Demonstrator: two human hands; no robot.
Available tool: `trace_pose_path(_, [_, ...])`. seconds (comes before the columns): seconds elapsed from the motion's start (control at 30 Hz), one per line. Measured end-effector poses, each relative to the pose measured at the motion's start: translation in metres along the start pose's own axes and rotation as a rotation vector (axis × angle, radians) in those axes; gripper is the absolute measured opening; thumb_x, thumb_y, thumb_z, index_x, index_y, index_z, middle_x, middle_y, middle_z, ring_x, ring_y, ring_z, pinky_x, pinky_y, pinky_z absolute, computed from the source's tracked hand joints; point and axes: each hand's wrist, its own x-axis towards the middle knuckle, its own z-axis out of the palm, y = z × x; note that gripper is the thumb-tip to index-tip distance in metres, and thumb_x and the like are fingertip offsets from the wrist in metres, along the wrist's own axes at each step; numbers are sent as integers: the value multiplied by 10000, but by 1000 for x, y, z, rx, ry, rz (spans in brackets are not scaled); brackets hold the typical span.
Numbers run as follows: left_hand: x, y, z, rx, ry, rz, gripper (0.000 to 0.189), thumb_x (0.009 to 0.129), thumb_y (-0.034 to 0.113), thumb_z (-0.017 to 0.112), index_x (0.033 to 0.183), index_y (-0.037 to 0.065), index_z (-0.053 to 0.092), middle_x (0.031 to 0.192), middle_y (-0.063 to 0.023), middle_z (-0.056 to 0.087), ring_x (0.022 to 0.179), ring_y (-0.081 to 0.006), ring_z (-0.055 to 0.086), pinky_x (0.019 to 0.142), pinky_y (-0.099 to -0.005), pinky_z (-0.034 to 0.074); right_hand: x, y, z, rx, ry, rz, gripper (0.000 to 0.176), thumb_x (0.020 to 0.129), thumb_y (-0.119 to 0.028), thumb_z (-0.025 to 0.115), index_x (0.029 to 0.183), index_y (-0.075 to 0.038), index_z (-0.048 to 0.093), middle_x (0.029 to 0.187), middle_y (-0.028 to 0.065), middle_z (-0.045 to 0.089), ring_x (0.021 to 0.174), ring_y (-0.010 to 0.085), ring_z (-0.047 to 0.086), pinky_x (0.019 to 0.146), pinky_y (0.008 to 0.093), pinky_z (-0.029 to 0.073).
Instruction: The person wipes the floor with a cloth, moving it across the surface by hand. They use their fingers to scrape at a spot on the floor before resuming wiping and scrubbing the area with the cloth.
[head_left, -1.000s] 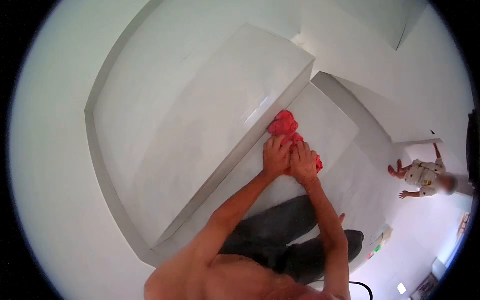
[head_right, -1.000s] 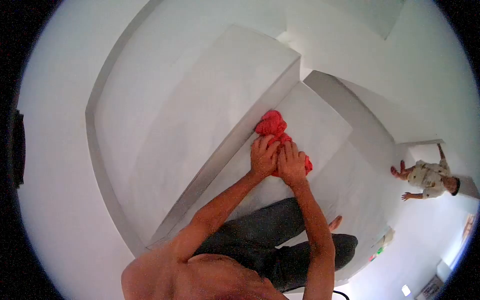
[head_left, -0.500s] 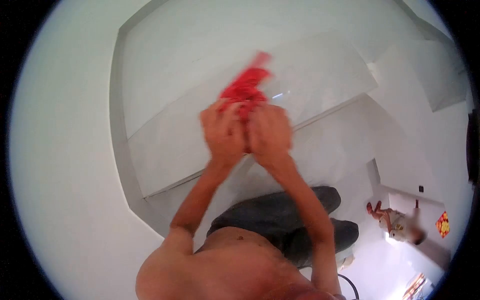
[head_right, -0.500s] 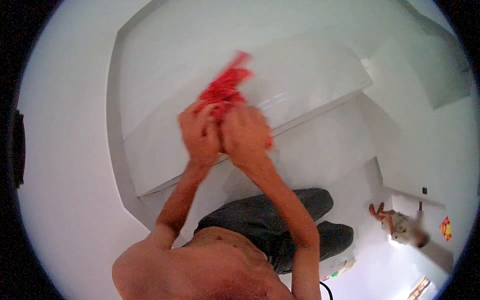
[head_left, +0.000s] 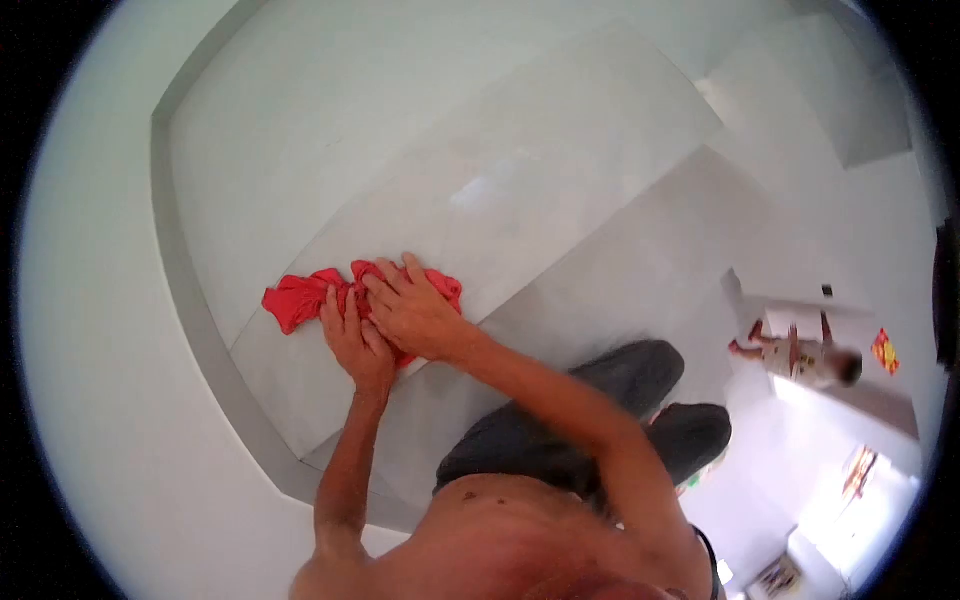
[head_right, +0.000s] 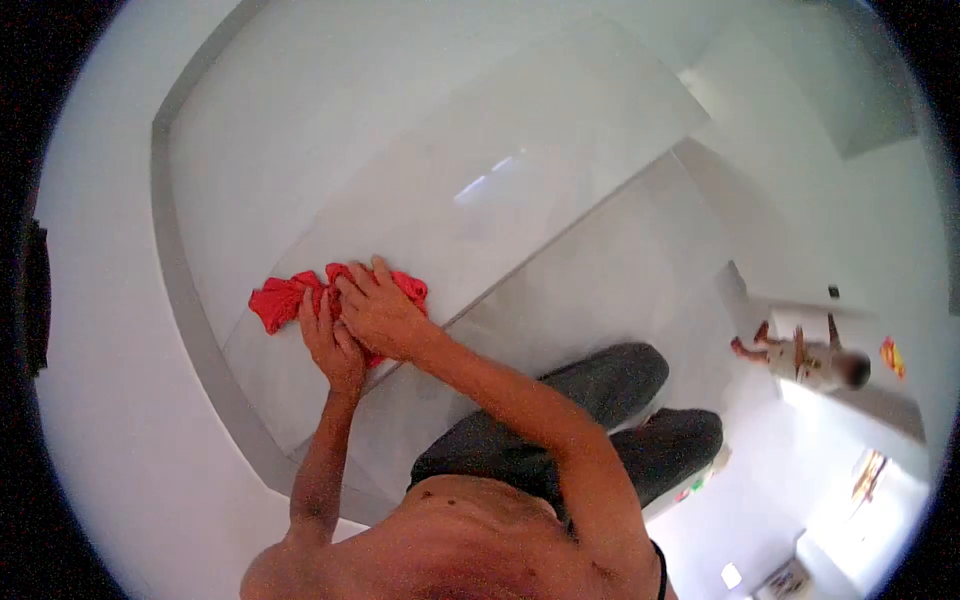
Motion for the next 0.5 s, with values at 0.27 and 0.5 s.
trace_pose_path(0.27, [26,70,69,-179,-48,237,485,940,174,525,1382,-5,613,1564,-258,455,1418,-494,410,1199,-599,288,-57,51,-50,-260,-37,265,324,930,-301,622,1095,-59,760,1302,123,646,1319,365,526,1125,623,371])
trace_pose_path(0.5, [21,132,173,-333,91,388,374,829,138,638,1151,-38,716,1336,-238,638,1240,-432,574,1090,-542,434,-143,111,-45,-565,23,364,236,936,-249,588,1041,-88,723,1208,84,683,1151,310,604,906,511,467])
